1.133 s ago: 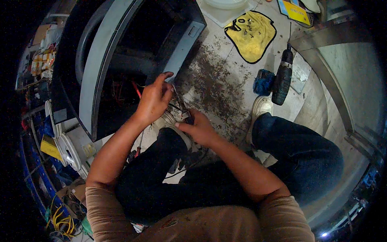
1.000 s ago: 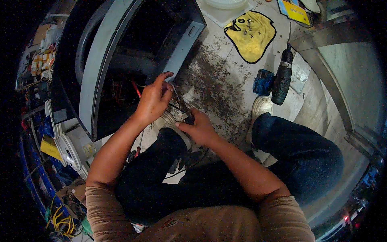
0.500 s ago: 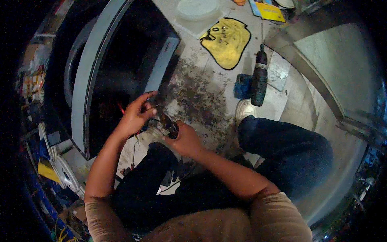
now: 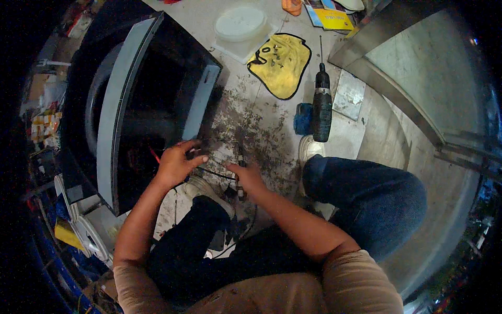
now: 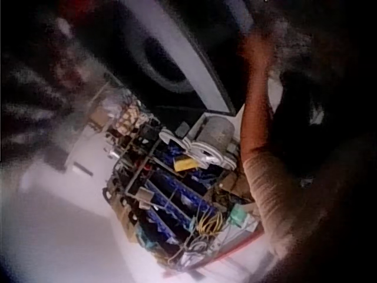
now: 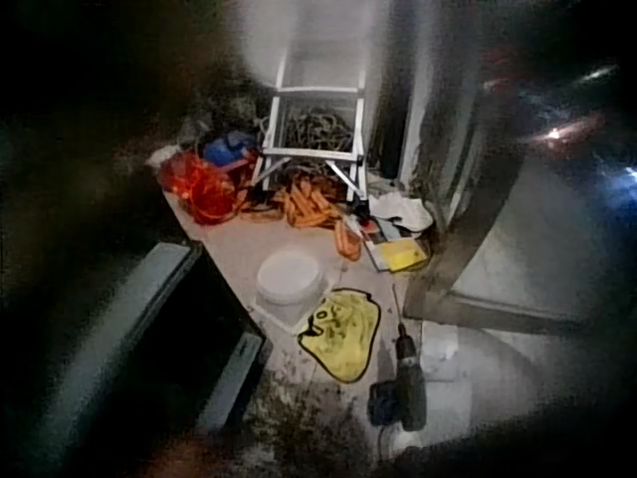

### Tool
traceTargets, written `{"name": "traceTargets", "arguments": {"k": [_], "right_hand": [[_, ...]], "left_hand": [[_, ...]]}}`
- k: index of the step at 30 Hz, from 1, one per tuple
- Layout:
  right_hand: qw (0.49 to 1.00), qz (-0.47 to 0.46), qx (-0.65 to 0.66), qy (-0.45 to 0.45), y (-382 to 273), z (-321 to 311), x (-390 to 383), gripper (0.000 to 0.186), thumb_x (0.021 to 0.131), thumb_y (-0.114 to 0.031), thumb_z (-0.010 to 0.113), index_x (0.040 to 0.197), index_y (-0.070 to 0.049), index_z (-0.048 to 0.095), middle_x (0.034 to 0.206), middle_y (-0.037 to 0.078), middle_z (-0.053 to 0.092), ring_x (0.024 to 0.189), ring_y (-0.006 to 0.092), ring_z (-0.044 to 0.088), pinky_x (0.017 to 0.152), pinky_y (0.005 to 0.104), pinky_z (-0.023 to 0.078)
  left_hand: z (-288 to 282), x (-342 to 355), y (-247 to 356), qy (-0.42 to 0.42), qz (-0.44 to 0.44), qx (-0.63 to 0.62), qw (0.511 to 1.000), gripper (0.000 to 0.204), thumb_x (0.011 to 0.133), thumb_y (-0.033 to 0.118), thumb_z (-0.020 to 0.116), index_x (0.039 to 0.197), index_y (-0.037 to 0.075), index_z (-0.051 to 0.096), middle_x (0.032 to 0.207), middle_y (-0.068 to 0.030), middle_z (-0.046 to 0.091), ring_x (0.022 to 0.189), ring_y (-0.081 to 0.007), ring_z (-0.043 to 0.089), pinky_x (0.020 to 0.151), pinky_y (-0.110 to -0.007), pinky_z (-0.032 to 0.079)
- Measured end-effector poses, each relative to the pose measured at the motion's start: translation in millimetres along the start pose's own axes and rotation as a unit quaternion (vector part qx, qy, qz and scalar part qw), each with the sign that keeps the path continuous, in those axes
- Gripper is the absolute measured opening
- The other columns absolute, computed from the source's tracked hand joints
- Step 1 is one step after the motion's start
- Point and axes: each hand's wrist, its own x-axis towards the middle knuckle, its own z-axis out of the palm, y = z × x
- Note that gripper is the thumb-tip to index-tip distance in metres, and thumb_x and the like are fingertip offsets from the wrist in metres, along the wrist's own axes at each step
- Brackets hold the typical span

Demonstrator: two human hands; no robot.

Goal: The person sits on the floor and uses pliers and a screwdriver to strip and connect wires inside an open electronic device. They also open a small container and handle a small metal object before continuing to work on the wiring.

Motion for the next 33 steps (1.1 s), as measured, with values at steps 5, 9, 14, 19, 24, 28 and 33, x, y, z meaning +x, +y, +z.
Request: {"name": "traceTargets", "arguments": {"k": [5, 9, 14, 19, 24, 28, 33], "right_hand": [[0.997, 0.061, 0.011, -0.053, 18, -4, -1, 0.030, 0.082, -0.033, 0.064, 0.091, -0.005, 0.057, 0.072, 0.005, 0.057, 0.063, 0.0162, 0.052, 0.052, 0.0335, 0.039], [0.978, -0.187, -0.064, -0.066, 25, -8, 0, 0.051, 0.077, -0.034, 0.068, 0.110, 0.001, 0.053, 0.087, 0.011, 0.063, 0.082, 0.0252, 0.060, 0.070, 0.0376, 0.047], [0.831, -0.239, -0.499, 0.055, -10, -23, -6, 0.054, 0.066, -0.038, 0.070, 0.102, 0.001, 0.061, 0.100, 0.021, 0.064, 0.099, 0.0363, 0.060, 0.087, 0.0429, 0.047], [0.565, -0.168, -0.795, -0.146, -125, -75, -28, 0.046, 0.064, -0.043, 0.071, 0.079, 0.001, 0.067, 0.083, 0.020, 0.066, 0.080, 0.0363, 0.064, 0.072, 0.0454, 0.049], [0.473, -0.100, -0.846, -0.225, -197, -120, -69, 0.057, 0.066, -0.046, 0.071, 0.086, 0.007, 0.063, 0.082, 0.022, 0.065, 0.080, 0.0384, 0.063, 0.072, 0.0436, 0.049], [0.605, -0.104, -0.759, -0.217, -199, -143, -63, 0.075, 0.070, -0.052, 0.069, 0.111, 0.010, 0.053, 0.102, 0.026, 0.061, 0.096, 0.0355, 0.060, 0.082, 0.0397, 0.046], [0.809, -0.123, -0.524, -0.235, -144, -150, -4, 0.090, 0.073, -0.063, 0.063, 0.118, 0.013, 0.046, 0.108, 0.028, 0.057, 0.100, 0.0324, 0.057, 0.084, 0.0380, 0.044]], "left_hand": [[-11, -3, 31, 0.079, 0.190, 0.158, 0.966, 0.039, 0.074, 0.018, 0.071, 0.108, 0.003, 0.061, 0.115, -0.0160, 0.058, 0.108, -0.0331, 0.054, 0.092, -0.040, 0.044], [-10, -13, 50, 0.014, 0.206, 0.082, 0.975, 0.041, 0.073, 0.011, 0.069, 0.112, 0.003, 0.059, 0.118, -0.0145, 0.057, 0.111, -0.0338, 0.052, 0.095, -0.040, 0.042], [19, -22, 53, 0.016, 0.328, 0.214, 0.920, 0.048, 0.078, 0.011, 0.061, 0.124, 0.008, 0.050, 0.121, -0.0128, 0.056, 0.115, -0.0323, 0.050, 0.098, -0.039, 0.040], [66, -21, 32, -0.158, 0.040, 0.189, 0.968, 0.040, 0.079, 0.016, 0.057, 0.117, 0.004, 0.053, 0.106, -0.0176, 0.062, 0.095, -0.0367, 0.060, 0.081, -0.047, 0.048], [116, -36, 23, -0.188, -0.010, 0.160, 0.969, 0.031, 0.080, 0.021, 0.057, 0.108, 0.007, 0.057, 0.100, -0.0181, 0.063, 0.089, -0.0368, 0.062, 0.076, -0.048, 0.049], [142, -39, 31, -0.213, 0.014, 0.117, 0.970, 0.040, 0.081, 0.019, 0.057, 0.119, 0.008, 0.054, 0.108, -0.0227, 0.060, 0.096, -0.0381, 0.059, 0.081, -0.047, 0.047], [140, -16, 55, -0.204, -0.136, -0.445, 0.861, 0.058, 0.091, 0.036, 0.054, 0.138, 0.007, 0.037, 0.117, -0.0130, 0.058, 0.111, -0.0276, 0.055, 0.091, -0.037, 0.045]]}}
